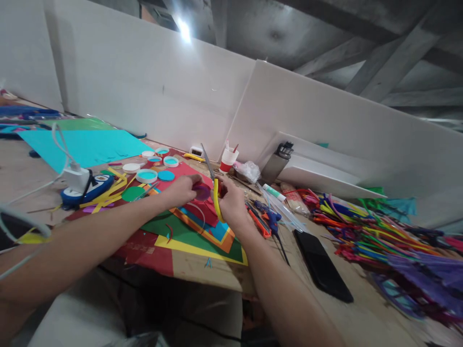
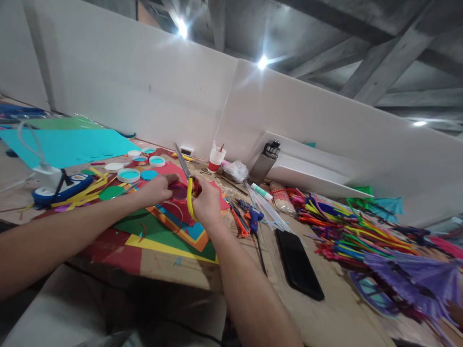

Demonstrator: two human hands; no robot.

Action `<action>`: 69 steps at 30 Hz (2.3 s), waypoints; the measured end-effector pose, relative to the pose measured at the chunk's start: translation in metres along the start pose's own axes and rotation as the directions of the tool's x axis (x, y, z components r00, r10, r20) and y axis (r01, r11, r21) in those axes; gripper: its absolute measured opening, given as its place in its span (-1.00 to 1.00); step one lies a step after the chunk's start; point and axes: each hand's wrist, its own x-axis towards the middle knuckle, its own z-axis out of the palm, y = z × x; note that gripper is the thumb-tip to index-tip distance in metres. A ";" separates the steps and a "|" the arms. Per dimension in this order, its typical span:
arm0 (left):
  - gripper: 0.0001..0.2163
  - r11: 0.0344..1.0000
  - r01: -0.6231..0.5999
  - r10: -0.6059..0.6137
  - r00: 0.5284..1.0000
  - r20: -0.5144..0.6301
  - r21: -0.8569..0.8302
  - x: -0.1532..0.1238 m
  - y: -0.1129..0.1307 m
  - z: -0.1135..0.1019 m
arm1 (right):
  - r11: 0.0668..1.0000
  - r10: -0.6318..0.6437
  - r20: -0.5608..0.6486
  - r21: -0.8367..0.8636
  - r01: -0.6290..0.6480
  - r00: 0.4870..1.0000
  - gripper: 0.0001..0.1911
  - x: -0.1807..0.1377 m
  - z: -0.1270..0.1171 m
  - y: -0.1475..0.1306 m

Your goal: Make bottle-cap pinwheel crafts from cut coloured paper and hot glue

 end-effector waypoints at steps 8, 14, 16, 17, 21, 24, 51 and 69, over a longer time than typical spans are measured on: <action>-0.91 0.972 -0.030 0.023 0.999 0.036 0.232 -0.002 0.008 -0.003 | 0.987 -0.050 0.021 -0.153 0.053 0.999 -0.40 -0.001 -0.005 -0.006; -0.96 0.979 -0.020 0.014 0.999 0.032 0.204 -0.002 0.011 -0.001 | 0.981 -0.054 0.063 -0.185 0.064 0.997 -0.46 -0.002 -0.007 -0.010; -0.97 0.981 -0.021 0.012 0.999 0.043 0.195 -0.002 0.009 0.000 | 0.979 -0.045 0.074 -0.193 0.058 0.996 -0.46 -0.002 -0.007 -0.009; -0.98 0.982 -0.022 0.013 0.999 0.049 0.189 -0.002 0.008 0.000 | 0.978 -0.040 0.081 -0.200 0.056 0.996 -0.46 -0.002 -0.007 -0.008; -0.94 0.990 0.008 -0.010 1.000 0.020 0.144 0.000 0.001 -0.003 | 0.971 -0.029 0.093 -0.234 0.051 0.995 -0.44 -0.002 -0.009 -0.009; -0.93 0.993 0.094 -0.087 0.991 -0.099 0.066 0.003 -0.004 -0.009 | 0.980 0.020 0.060 -0.200 -0.008 0.998 -0.44 -0.001 -0.013 -0.009; -0.70 0.563 0.294 -0.265 0.950 0.168 -0.772 -0.005 0.024 -0.003 | 0.777 0.353 0.035 0.547 -0.313 0.935 -0.42 0.004 0.008 -0.006; -0.70 0.223 0.461 -0.152 0.887 0.436 -0.859 -0.003 0.011 0.003 | 0.835 0.314 0.026 0.469 -0.289 0.949 -0.49 0.004 0.007 -0.003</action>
